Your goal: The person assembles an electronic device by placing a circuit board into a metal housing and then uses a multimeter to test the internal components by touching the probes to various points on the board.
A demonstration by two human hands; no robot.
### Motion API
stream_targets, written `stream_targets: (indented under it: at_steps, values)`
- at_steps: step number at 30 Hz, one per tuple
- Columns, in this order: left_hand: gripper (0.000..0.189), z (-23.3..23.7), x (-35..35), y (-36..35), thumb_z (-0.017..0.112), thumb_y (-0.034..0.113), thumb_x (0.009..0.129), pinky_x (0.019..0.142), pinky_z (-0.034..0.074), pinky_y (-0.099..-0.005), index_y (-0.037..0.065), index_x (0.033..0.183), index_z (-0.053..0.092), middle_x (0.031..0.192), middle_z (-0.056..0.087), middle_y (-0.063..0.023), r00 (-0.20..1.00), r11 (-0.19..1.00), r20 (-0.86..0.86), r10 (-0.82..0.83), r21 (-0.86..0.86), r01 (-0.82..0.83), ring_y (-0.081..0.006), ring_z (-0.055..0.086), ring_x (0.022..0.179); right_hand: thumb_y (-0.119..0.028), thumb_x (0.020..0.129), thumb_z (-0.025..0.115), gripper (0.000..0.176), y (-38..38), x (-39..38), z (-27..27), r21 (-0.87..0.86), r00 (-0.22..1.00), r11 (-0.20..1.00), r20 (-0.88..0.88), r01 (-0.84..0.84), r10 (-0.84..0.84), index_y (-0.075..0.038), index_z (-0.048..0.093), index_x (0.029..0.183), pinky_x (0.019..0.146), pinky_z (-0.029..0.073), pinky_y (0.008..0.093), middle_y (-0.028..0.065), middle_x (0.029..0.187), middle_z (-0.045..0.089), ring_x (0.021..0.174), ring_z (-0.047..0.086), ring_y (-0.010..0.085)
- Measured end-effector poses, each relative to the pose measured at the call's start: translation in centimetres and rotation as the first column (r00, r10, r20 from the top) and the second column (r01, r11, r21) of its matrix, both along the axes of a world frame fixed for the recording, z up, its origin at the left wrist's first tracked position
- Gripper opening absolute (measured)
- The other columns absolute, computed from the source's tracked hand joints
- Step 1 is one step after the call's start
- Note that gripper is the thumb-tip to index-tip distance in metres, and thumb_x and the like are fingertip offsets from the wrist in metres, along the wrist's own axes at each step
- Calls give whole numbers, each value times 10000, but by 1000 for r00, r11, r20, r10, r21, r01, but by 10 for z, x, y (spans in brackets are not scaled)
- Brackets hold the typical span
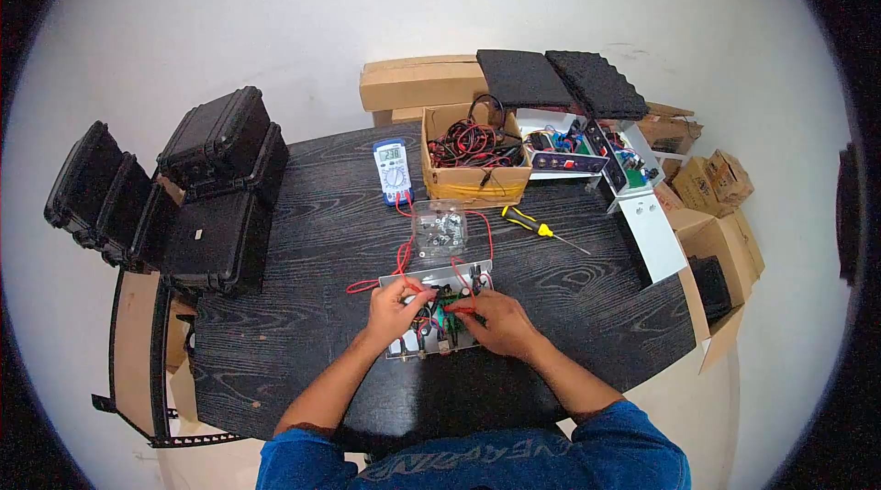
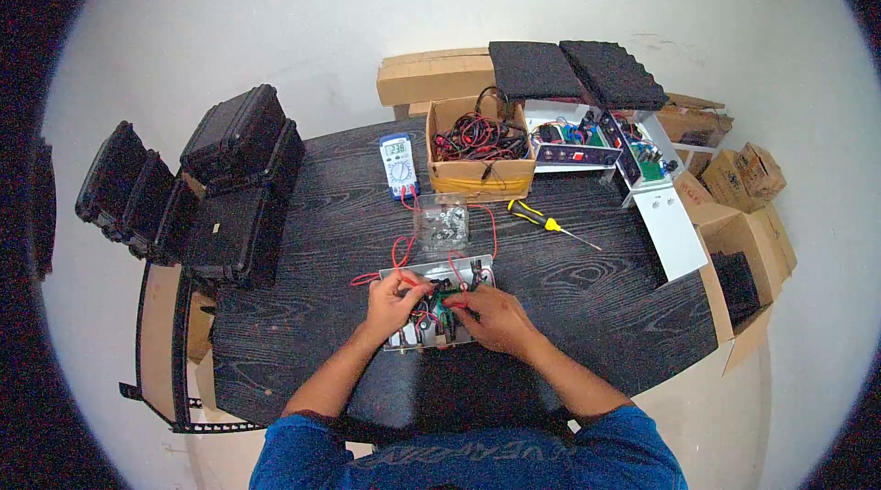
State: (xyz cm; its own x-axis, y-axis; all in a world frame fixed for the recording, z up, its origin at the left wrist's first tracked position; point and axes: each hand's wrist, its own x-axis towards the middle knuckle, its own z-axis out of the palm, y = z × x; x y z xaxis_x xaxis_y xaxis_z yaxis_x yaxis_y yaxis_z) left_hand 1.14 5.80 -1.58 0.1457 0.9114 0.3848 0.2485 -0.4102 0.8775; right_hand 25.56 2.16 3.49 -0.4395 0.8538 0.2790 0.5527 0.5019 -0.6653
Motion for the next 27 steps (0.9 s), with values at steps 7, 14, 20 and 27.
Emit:
stream_targets:
  at_steps: [7, 14, 20, 27]
  values:
    - [156, 1, -3, 1, 811, 130, 904, 690, 583, -275, 41, 927, 684, 859, 799, -50, 998, 999, -62, 16, -46, -19, -122, 774, 787, -150, 935, 719, 247, -2, 1, 7, -69, 1000, 998, -6, -11, 11, -169, 756, 1178, 814, 552, 428, 115, 920, 686, 881, 684, 325]
    - [163, -1, -4, 2, 820, 129, 896, 687, 580, -270, 38, 924, 688, 866, 799, -56, 998, 1000, -65, 22, 24, -20, -115, 770, 778, -185, 958, 702, 198, 0, 1, 0, 7, 1000, 1000, -19, -22, 22, -175, 752, 1149, 745, 562, 433, 113, 866, 660, 822, 680, 324]
    - [149, 9, -2, -1, 811, 109, 906, 704, 586, -268, 31, 926, 686, 871, 800, -63, 999, 1000, -51, 1, 0, -1, -114, 771, 807, -152, 947, 704, 223, -1, 1, 4, -47, 1000, 999, 6, -24, 24, -164, 747, 1165, 785, 553, 437, 117, 913, 676, 866, 683, 331]
    - [149, 3, -3, 0, 808, 98, 910, 727, 590, -265, 22, 932, 682, 883, 797, -65, 998, 1000, -56, -7, 4, 7, -115, 771, 832, -136, 939, 708, 235, -1, 2, 7, -100, 1000, 995, 12, -25, 26, -153, 736, 1172, 810, 554, 438, 121, 946, 690, 894, 692, 335]
